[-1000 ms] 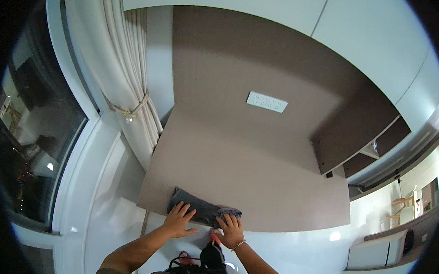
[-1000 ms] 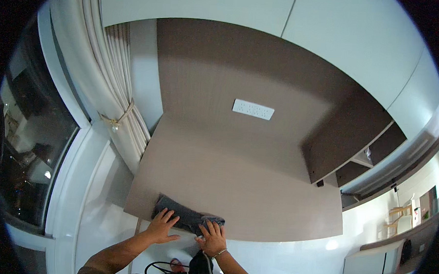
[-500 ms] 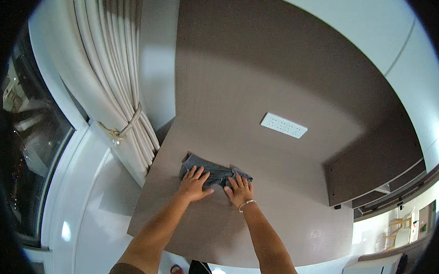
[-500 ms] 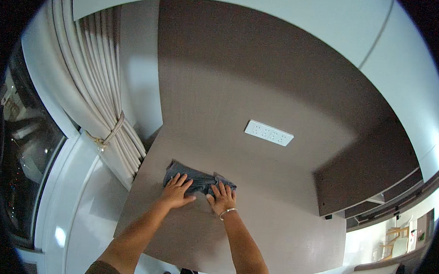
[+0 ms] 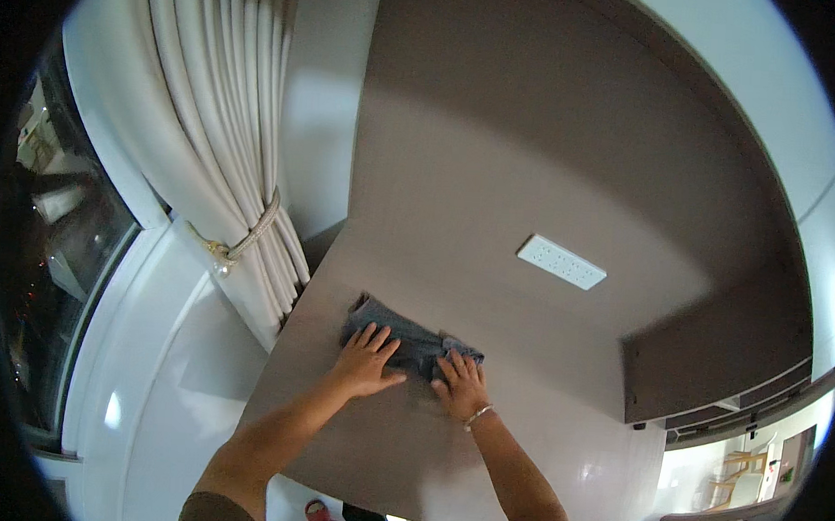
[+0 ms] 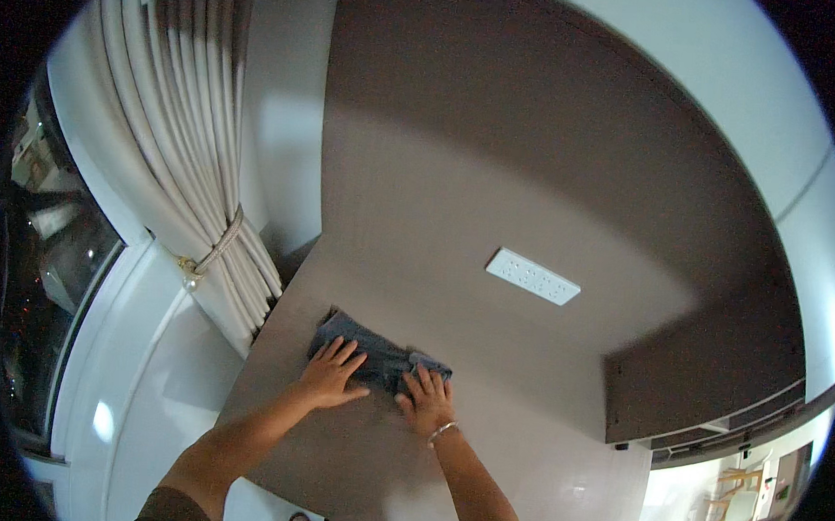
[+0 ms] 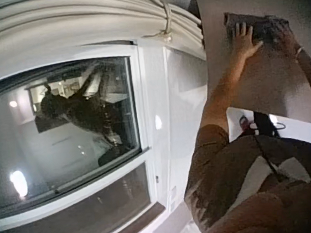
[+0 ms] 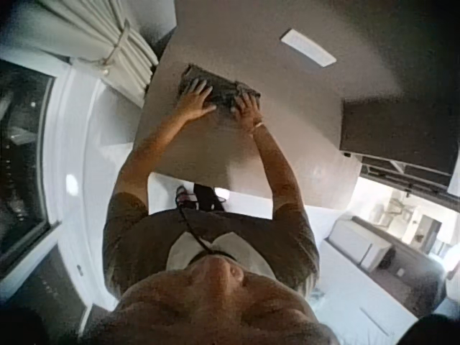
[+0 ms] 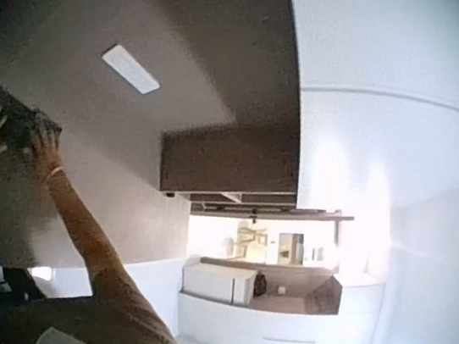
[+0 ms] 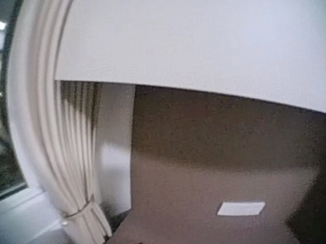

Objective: The person wipes a desk surface and shelves with a cloth, then moves to the window sill and wipes it thoroughly. They handle a water bottle and small pink objects on the shelf before continuing to clean the window frame and sill.

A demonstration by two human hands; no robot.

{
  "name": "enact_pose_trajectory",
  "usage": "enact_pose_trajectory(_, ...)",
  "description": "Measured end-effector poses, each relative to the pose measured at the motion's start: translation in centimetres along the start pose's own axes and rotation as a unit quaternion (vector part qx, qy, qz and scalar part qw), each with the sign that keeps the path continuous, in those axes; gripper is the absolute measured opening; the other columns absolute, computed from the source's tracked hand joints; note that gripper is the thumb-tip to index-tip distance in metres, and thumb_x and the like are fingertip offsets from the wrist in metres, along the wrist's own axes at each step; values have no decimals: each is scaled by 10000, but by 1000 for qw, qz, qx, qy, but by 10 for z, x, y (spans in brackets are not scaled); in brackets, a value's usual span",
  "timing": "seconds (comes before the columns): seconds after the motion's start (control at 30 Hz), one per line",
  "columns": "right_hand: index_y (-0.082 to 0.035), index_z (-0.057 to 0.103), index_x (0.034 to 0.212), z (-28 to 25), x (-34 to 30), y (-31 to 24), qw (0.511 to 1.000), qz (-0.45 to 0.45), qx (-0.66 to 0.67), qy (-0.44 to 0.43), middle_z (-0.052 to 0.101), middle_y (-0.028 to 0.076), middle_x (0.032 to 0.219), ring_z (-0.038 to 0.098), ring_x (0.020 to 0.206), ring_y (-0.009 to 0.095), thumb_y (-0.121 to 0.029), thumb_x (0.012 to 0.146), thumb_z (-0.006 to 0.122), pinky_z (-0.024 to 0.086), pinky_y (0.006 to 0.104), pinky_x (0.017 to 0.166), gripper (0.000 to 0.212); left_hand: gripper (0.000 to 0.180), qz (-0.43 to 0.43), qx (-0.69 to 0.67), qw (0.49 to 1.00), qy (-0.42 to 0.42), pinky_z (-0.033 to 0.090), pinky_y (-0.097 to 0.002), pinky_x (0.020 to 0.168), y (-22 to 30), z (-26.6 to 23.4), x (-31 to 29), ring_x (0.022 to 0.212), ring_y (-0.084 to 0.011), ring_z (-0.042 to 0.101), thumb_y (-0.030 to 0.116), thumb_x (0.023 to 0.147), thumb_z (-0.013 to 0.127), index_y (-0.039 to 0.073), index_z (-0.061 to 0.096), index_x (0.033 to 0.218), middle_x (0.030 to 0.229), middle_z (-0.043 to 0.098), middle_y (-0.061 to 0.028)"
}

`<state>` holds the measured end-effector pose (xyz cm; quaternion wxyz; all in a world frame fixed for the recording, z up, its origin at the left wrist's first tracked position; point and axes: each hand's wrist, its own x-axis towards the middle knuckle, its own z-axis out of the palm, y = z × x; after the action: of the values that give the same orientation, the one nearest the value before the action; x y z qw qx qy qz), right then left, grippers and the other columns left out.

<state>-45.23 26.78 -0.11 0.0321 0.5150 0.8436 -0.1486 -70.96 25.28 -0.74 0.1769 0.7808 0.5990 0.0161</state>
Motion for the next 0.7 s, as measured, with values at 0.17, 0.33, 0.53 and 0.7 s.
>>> enact_pose_trajectory(0.17,-207,337,1488,-14,106,34,996,85,8,20,224,84,1577,181,1448,332,-594,974,246,123,472,1178,650,810,-68,-48,996,22,125,-470,1192,0,-21,101,1463,-330,124,668,889,437,122,340,1480,1575,201,-125)
enact_pose_trajectory(0.33,-219,368,1474,-35,175,57,993,116,13,28,240,77,1573,189,1446,337,-598,969,260,128,478,1176,640,788,-85,-58,993,64,132,-462,1189,-19,-33,162,1459,-319,150,630,892,474,125,337,1481,1574,213,-110)
enact_pose_trajectory(0.53,-190,455,1413,-20,192,65,992,63,19,109,350,156,1502,281,1385,399,-577,953,321,177,536,1136,615,731,-25,-53,991,119,163,-478,1176,-55,-27,182,1440,-307,209,610,886,495,168,384,1458,1539,297,-90)
enact_pose_trajectory(0.7,-172,486,1391,-24,217,19,994,19,44,98,367,152,1493,287,1383,391,-545,959,333,172,565,1125,591,670,-60,-24,989,132,189,-466,1161,-100,-49,174,1417,-291,263,575,903,485,161,434,1427,1514,348,-75)
